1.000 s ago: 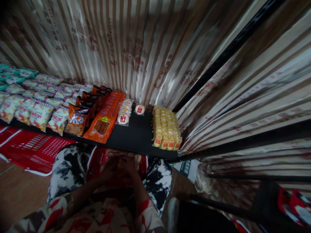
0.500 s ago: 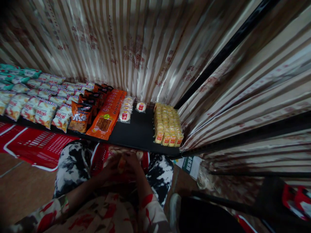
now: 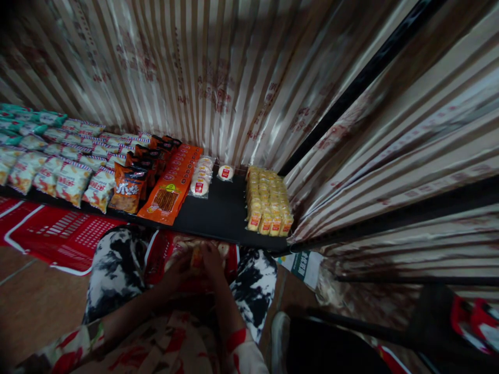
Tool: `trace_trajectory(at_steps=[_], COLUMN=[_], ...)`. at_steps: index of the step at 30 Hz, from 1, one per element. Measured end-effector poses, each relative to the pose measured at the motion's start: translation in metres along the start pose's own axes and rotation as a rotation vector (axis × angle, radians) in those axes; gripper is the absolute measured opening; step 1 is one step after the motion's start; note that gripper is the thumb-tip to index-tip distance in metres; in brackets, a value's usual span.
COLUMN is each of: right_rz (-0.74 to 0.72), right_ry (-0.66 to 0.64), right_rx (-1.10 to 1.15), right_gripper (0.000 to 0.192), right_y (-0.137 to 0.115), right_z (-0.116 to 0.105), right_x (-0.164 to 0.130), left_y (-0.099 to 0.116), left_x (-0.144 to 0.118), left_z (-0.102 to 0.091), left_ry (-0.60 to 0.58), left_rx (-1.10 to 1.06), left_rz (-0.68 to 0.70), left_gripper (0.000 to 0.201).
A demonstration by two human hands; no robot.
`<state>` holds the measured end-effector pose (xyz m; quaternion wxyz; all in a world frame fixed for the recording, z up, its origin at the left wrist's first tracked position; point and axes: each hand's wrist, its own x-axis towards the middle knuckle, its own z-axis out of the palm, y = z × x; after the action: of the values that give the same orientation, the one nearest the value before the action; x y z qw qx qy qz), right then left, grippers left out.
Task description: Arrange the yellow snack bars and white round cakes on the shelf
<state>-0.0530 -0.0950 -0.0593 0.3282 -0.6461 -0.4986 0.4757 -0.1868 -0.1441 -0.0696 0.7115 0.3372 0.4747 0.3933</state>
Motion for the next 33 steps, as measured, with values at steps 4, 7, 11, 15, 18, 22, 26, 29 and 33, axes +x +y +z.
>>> trace_trajectory(at_steps=[4,7,11,15,18,22,26,29,33], right_rz=[0.006,-0.005,-0.022,-0.027,-0.052,-0.094,-0.13,-0.17,-0.252], right_ry=[0.099,0.142,0.162,0.17,0.176,0.212,0.265,0.281,0.354], right_rx=[0.055,0.09,0.086,0.076,0.051,-0.017,-0.088,-0.138,-0.199], right_gripper=[0.043,0.042,0.039,0.037,0.037,0.041,0.045,0.046,0.044], right_y=[-0.002,-0.004,-0.004,-0.005,-0.007,-0.007,-0.007,-0.012,-0.024], right_z=[0.002,0.005,0.008,0.008,0.008,0.007,0.004,-0.001,-0.006], right_x=[-0.008,-0.014,-0.018,-0.022,-0.026,-0.032,-0.036,-0.039,-0.044], left_y=[0.007,0.008,0.005,0.005,0.011,0.022,0.03,0.031,0.031], left_x=[-0.002,-0.001,0.004,0.006,0.004,0.0,0.0,0.003,0.006], left_z=[0.005,0.005,0.003,0.004,0.008,0.015,0.021,0.023,0.027], left_ry=[0.047,0.076,0.119,0.15,0.153,0.167,0.188,0.211,0.269], left_rx=[-0.026,0.007,0.068,0.132,0.168,0.219,0.279,0.332,0.439], left_rz=[-0.002,0.018,0.034,0.048,0.092,0.125,0.191,0.251,0.305], left_gripper=[0.07,0.068,0.064,0.058,0.053,0.046,0.042,0.04,0.04])
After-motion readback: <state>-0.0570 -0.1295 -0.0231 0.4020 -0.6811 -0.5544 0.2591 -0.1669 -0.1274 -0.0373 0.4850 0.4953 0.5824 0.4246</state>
